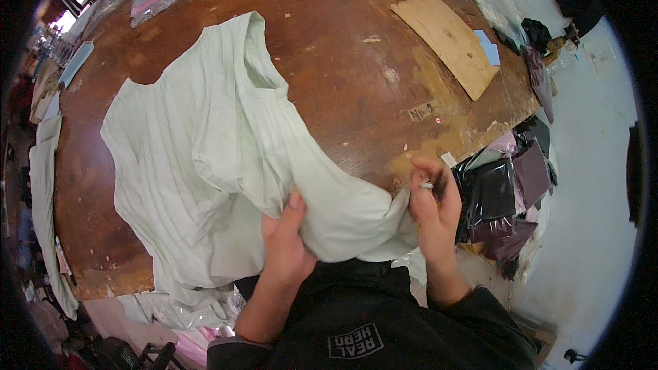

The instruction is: The person uses a small pair of scissors to trim threads and edges on a light green pleated fabric laid on a wooden worktable. The hands repeatedly lift and adjust the fabric while snipping along the seams and hems.

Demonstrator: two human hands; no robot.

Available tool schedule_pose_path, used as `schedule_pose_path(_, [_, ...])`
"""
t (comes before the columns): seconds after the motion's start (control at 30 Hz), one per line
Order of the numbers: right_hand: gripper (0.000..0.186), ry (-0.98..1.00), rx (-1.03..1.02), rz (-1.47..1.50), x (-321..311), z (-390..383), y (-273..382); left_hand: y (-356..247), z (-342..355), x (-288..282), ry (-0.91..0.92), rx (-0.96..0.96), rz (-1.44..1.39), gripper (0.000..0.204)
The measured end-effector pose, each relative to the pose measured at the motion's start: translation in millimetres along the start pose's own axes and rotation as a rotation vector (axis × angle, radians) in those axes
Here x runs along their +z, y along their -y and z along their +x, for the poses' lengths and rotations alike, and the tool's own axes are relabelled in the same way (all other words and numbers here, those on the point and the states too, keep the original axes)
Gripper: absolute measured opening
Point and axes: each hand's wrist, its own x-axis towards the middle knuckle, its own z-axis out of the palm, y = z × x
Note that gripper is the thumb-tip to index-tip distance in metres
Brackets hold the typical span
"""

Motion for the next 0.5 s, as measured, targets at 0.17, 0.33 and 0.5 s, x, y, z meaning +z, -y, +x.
schedule_pose_path(0.17, [0.044, 0.449, 0.196, 0.25, 18, 35, -5, -9, 3, -8, 0.135, -0.06, -0.196, 0.047])
schedule_pose_path(0.33, [0.046, 0.594, 0.543, 0.461, 59, 25, -1, -13, 6, -12, 0.341, -0.023, -0.303, 0.052])
schedule_pose_path(0.5, [0.027, 0.318, 0.134, 0.258, 59, 69, 28, -57, 28, 23, 0.069, 0.221, 0.158, 0.053])
